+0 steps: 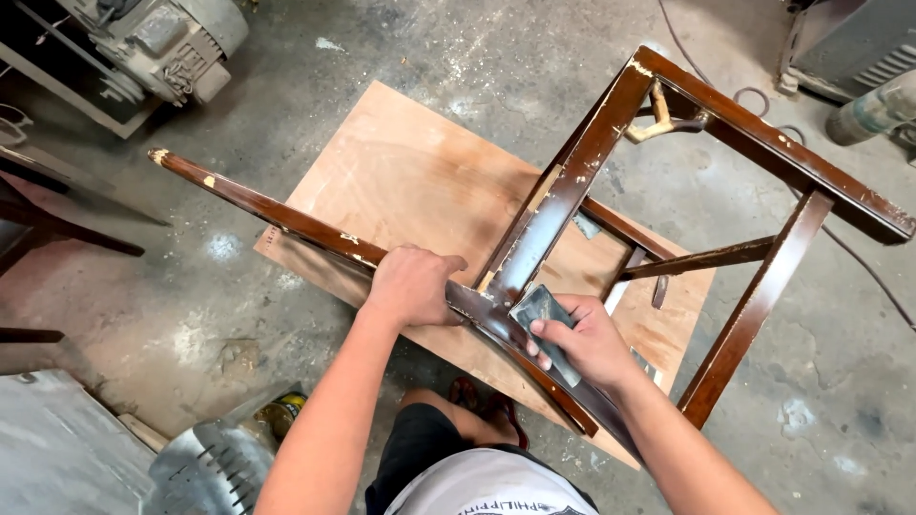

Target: Sanding a wooden chair frame with a sanding block

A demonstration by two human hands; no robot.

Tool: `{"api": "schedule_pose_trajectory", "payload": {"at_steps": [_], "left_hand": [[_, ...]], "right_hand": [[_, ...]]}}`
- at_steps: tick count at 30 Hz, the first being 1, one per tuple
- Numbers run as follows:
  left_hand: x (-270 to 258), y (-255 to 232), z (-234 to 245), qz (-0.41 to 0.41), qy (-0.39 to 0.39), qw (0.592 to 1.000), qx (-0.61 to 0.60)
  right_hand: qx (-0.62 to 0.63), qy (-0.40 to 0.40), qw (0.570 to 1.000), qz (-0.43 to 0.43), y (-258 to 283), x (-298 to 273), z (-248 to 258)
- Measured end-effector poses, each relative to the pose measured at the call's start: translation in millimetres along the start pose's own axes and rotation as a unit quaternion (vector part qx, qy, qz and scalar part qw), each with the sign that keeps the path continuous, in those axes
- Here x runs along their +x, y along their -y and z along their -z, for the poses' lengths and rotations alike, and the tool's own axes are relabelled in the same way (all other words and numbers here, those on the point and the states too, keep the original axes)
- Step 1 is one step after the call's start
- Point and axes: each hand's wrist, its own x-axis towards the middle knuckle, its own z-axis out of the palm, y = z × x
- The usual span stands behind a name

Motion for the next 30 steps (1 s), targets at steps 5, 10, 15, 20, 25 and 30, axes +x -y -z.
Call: {"api": "schedule_pose_trajectory", "payload": {"at_steps": [5,10,15,20,25,30], "left_hand": [[0.7,-0.8,-1.3,0.005,-0.013,1.000,-0.004],[-2.0,-2.5,3.3,0.002,-0.023,1.000,-0.012],[-2.5,-4.3,1.4,-0.007,-0.045,0.999,-0.015],[0.2,-2.3,-0.6,-0.008,-0.041,0.999,-0.018],[5.9,-0.8,-8.4,-0.003,-0.047,0.999,-0.006],[4.5,-2.6,-4.8,-0.007,-0.026,1.000,0.000]], "right_hand": [[-0.089,0.068,0.993,0.025,13.1,-3.4,7.1],[-0.064,0.083,0.993,-0.044,14.8,-2.1,8.8],[0.155,0.131,0.968,-0.150,-0.6,-3.1,16.3],[-0.027,0.109,0.992,-0.048,16.6,-2.3,23.1],[-0.551,0.038,0.821,0.146,20.9,-8.7,12.6],[-0.706,0.053,0.665,0.239,-3.6,-9.7,3.7]]}}
